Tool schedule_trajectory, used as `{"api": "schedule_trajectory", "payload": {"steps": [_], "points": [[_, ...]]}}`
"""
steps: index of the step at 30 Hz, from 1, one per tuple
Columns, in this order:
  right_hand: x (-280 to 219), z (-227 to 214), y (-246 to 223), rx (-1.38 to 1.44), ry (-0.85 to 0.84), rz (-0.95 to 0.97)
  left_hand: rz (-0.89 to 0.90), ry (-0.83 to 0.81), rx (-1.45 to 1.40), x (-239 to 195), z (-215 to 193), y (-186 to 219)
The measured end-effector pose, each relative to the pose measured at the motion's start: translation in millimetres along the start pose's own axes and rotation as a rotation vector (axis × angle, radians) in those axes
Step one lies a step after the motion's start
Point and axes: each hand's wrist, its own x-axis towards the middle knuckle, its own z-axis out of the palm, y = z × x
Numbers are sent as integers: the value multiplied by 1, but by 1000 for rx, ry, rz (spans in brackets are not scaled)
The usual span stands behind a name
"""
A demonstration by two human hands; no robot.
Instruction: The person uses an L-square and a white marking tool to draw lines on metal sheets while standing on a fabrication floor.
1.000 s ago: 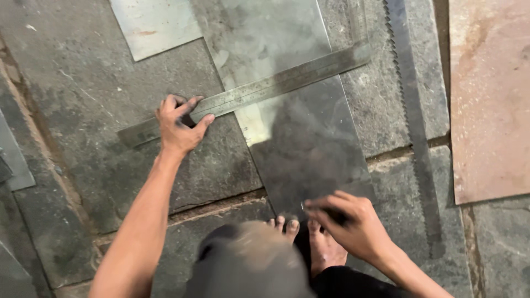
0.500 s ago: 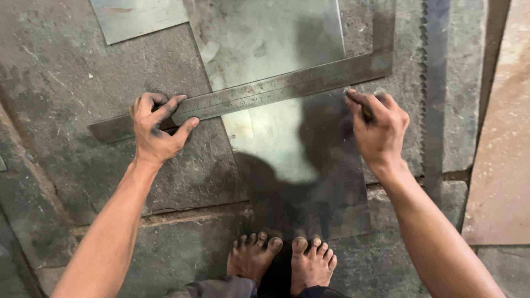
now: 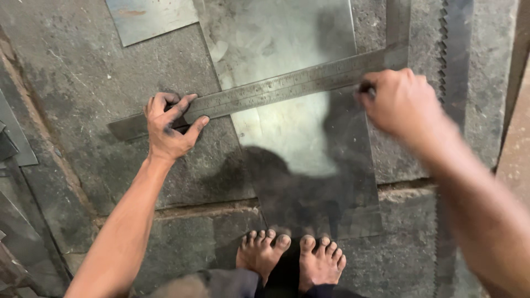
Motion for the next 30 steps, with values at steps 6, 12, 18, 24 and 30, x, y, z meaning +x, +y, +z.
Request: {"api": "schedule_trajectory", "payload": {"steps": [6, 12, 18, 24, 30], "points": [[-30, 40, -10, 489, 466, -251, 24, 37, 2, 1, -3, 1], [-4, 81, -17, 352, 1063, -270, 17, 38, -4, 2, -3, 7], [-6, 60, -21, 82, 918, -205, 36, 55, 9, 1, -1, 4], [-36, 0, -34, 102, -413, -108, -198, 11, -116, 6, -2, 9], [-129, 106, -57, 451, -35, -254, -782, 55, -67, -21, 30, 18]]}}
